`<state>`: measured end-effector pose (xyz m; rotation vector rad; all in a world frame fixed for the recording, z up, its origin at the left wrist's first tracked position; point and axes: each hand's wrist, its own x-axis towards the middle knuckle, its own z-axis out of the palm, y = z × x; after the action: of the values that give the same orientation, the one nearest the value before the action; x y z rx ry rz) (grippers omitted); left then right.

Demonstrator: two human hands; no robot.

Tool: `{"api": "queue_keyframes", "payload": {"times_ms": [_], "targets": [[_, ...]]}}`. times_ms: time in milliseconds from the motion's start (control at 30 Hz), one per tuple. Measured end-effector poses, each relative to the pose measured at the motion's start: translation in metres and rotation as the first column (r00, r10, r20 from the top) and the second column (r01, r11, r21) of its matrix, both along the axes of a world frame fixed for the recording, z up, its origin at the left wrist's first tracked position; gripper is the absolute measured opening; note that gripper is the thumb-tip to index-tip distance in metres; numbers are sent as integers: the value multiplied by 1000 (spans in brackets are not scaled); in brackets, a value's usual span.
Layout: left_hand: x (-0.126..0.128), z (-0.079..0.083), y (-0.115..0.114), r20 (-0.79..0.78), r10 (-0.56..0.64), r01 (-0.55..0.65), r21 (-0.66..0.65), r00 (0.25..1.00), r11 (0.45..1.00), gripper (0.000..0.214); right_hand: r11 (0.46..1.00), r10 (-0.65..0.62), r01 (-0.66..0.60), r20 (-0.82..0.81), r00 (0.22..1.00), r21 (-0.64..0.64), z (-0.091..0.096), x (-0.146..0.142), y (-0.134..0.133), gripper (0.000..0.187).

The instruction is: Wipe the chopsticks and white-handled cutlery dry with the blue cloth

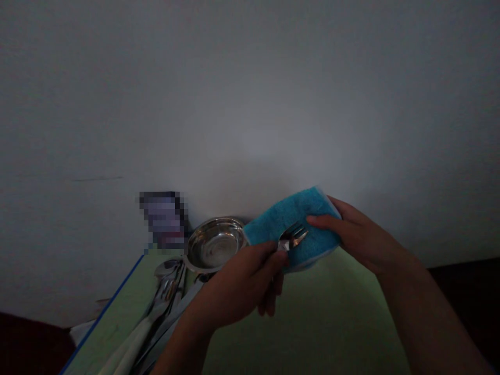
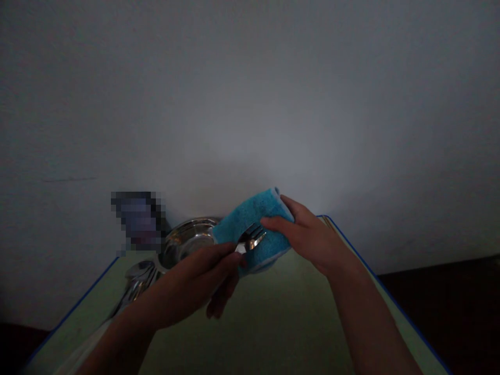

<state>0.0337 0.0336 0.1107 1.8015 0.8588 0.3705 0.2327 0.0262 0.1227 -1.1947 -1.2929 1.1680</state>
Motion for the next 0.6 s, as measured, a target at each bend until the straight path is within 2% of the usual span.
{"api": "queue_keyframes", "payload": {"times_ms": [67, 167, 267, 367, 433, 533, 600], "targets": [[0, 0, 1, -38, 22, -22, 8, 999, 1000, 38, 999, 45, -45, -34, 998, -16, 2, 1, -3, 40], [3, -1, 3, -56, 103, -96, 125, 993, 988, 37, 996, 76, -80, -103, 992, -35, 5, 4, -5, 40], [6, -3, 3, -3, 219, -214, 209, 976, 954, 34, 997, 70, -76, -170, 983, -31, 6, 5, -5, 41], [8, -3, 5, 57, 279, -285, 228, 959, 931, 35, 996, 82, -84, -186, 979, 0, 8, 3, -5, 40], [8, -2, 6, 76, 295, -305, 243, 952, 921, 35, 986, 164, -163, -199, 966, 21, 8, 2, -4, 37], [6, -1, 4, 82, 321, -331, 264, 944, 906, 35, 939, 342, -338, -262, 903, 61, 7, -3, -2, 32], [3, 0, 1, 70, 331, -337, 276, 941, 900, 35, 944, 327, -321, -289, 900, 69, 4, -7, 1, 33]]}}
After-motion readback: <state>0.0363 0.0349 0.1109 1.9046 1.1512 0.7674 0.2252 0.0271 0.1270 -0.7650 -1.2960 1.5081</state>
